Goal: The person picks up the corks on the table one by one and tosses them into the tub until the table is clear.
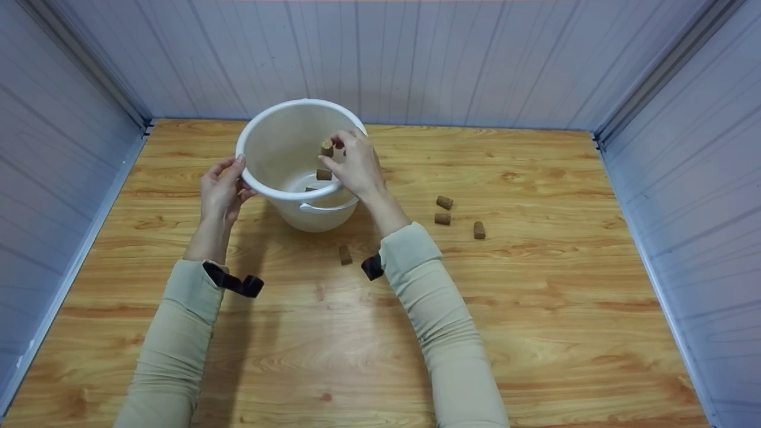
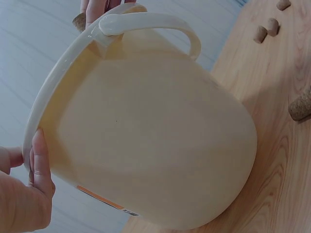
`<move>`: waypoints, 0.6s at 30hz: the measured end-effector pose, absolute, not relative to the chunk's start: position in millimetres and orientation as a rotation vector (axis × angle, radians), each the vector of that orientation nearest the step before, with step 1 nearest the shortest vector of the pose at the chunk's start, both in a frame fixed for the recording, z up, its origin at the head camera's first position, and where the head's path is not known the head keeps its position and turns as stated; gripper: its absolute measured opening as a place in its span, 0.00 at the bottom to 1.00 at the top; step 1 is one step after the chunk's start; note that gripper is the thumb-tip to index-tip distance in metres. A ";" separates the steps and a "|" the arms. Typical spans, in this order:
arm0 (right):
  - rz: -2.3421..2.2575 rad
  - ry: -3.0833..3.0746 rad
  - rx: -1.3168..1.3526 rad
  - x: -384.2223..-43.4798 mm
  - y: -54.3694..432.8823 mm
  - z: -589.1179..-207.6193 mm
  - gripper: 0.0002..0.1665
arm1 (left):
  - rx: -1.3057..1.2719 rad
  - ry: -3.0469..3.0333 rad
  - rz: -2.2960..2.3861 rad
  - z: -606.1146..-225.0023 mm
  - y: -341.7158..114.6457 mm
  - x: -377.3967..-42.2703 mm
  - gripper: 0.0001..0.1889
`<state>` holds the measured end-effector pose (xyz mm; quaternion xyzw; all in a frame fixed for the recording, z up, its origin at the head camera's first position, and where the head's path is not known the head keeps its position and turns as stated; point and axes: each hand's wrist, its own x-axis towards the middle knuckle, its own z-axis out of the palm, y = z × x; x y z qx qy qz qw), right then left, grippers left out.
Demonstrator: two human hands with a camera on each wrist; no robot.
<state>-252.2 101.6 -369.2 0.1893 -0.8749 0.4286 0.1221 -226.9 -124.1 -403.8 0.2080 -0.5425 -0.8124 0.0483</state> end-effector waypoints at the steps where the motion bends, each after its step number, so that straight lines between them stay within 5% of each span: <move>1: 1.247 -2.560 0.553 -253.1 101.0 -369.7 0.15 | 0.625 -1.648 -2.477 -404.2 -123.9 -227.2 0.17; 18: 1.163 -2.692 0.525 -265.0 92.7 -372.5 0.17 | 0.638 -1.626 -2.482 -399.4 -121.9 -225.8 0.17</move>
